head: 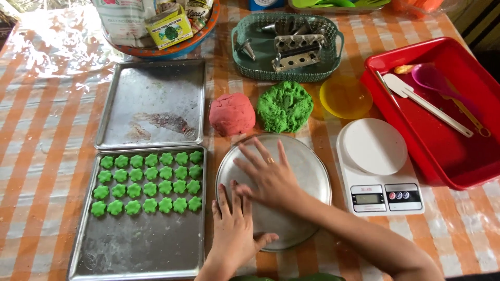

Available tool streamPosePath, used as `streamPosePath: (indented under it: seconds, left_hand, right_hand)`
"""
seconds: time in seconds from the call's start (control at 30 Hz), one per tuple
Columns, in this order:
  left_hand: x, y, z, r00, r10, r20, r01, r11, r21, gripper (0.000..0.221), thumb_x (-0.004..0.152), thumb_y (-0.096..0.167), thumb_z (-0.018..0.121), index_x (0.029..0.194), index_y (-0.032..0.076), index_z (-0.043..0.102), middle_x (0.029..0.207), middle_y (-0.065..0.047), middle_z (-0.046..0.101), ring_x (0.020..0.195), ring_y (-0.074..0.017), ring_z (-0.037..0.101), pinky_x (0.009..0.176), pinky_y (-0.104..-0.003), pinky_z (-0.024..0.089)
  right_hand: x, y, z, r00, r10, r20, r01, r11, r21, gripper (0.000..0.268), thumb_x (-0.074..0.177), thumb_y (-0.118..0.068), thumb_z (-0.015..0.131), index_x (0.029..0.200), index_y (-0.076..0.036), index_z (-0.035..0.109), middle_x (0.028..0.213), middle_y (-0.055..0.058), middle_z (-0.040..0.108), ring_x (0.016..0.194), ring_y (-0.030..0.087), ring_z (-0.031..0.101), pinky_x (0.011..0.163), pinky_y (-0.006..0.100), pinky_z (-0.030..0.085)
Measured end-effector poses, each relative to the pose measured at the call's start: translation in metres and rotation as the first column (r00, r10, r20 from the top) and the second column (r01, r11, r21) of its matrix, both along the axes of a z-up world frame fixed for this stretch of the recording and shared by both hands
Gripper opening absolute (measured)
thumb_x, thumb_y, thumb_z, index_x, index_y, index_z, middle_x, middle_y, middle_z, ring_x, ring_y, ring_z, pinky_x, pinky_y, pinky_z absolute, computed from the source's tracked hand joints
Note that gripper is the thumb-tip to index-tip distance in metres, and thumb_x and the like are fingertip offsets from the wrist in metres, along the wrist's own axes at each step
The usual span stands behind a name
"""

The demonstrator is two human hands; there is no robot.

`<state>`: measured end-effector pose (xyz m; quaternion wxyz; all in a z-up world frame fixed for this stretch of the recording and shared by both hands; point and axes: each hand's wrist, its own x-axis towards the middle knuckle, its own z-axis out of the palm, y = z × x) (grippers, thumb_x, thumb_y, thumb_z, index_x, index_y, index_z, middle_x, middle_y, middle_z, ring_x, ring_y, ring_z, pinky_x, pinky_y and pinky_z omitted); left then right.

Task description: Rolling out green dough and using a metal mold to cut out star-shaped pieces, then arranging them on a metal tray.

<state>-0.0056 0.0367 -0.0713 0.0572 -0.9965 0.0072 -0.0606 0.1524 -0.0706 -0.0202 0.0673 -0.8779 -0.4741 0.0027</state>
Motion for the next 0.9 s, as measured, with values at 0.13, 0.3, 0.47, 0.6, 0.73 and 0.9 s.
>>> streamPosePath:
  seconds: [0.13,0.3,0.47,0.6,0.73,0.9]
  left_hand:
    - [0.000,-0.001,0.007,1.000,0.006,0.003,-0.006,1.000,0.028,0.152,0.063,0.115,0.054,0.157,0.000,0.023,0.166,-0.032,0.013,0.151,-0.0575,0.010,0.106,-0.067,0.031]
    - [-0.001,0.003,0.013,0.997,-0.062,-0.035,0.061,0.998,-0.018,0.150,0.067,0.112,0.058,0.159,0.000,0.017,0.167,-0.033,0.004,0.150,-0.0588,0.006,0.105,-0.066,0.030]
    - [0.001,0.000,0.011,0.998,-0.042,-0.052,0.042,0.999,0.009,0.154,0.063,0.114,0.060,0.158,0.000,0.018,0.166,-0.033,0.005,0.149,-0.0596,0.009,0.105,-0.066,0.032]
    - [0.002,-0.001,0.010,0.997,-0.005,-0.076,0.003,0.999,-0.034,0.164,0.062,0.113,0.069,0.163,0.001,0.004,0.168,-0.029,0.000,0.148,-0.0565,0.008,0.106,-0.066,0.029]
    - [0.002,-0.001,0.011,1.000,0.015,-0.025,-0.016,0.999,-0.047,0.169,0.053,0.113,0.079,0.164,0.005,0.010,0.170,-0.023,0.007,0.152,-0.0503,0.006,0.108,-0.061,0.024]
    - [-0.001,0.003,0.013,0.995,-0.058,-0.085,0.052,0.997,-0.062,0.154,0.068,0.113,0.062,0.160,0.000,0.013,0.167,-0.032,0.001,0.149,-0.0593,0.004,0.104,-0.068,0.029]
  right_hand:
    - [-0.005,-0.047,-0.023,0.951,0.081,0.299,-0.106,0.992,0.066,0.079,0.100,-0.074,0.035,0.162,-0.027,0.025,0.173,0.000,0.009,0.159,0.032,-0.001,0.123,0.060,-0.002]
    - [0.060,-0.054,0.048,0.923,-0.237,-0.302,0.197,0.967,-0.159,0.090,0.084,-0.080,0.002,0.161,-0.033,0.009,0.170,0.002,-0.010,0.153,0.033,-0.018,0.113,0.069,-0.023]
    - [0.047,-0.005,0.083,0.769,-0.234,-0.595,0.253,0.966,-0.053,0.074,0.086,-0.054,0.028,0.156,-0.028,0.022,0.171,0.005,-0.003,0.156,0.026,-0.019,0.115,0.067,-0.024]
    - [-0.002,-0.003,0.013,0.985,0.171,0.026,-0.172,0.982,0.075,0.096,0.091,-0.087,0.024,0.165,-0.026,0.017,0.171,0.008,0.003,0.154,0.038,-0.012,0.116,0.067,-0.005]
    - [-0.019,-0.051,0.014,0.981,0.196,0.007,-0.195,0.973,0.124,0.087,0.098,-0.075,0.028,0.163,-0.018,0.029,0.172,0.009,0.011,0.158,0.037,0.001,0.122,0.053,0.014]
    - [0.038,-0.068,0.034,0.913,0.060,-0.404,-0.083,0.996,-0.041,0.087,0.093,-0.070,0.004,0.163,-0.019,0.013,0.169,0.008,0.009,0.155,0.030,-0.003,0.110,0.069,-0.025]
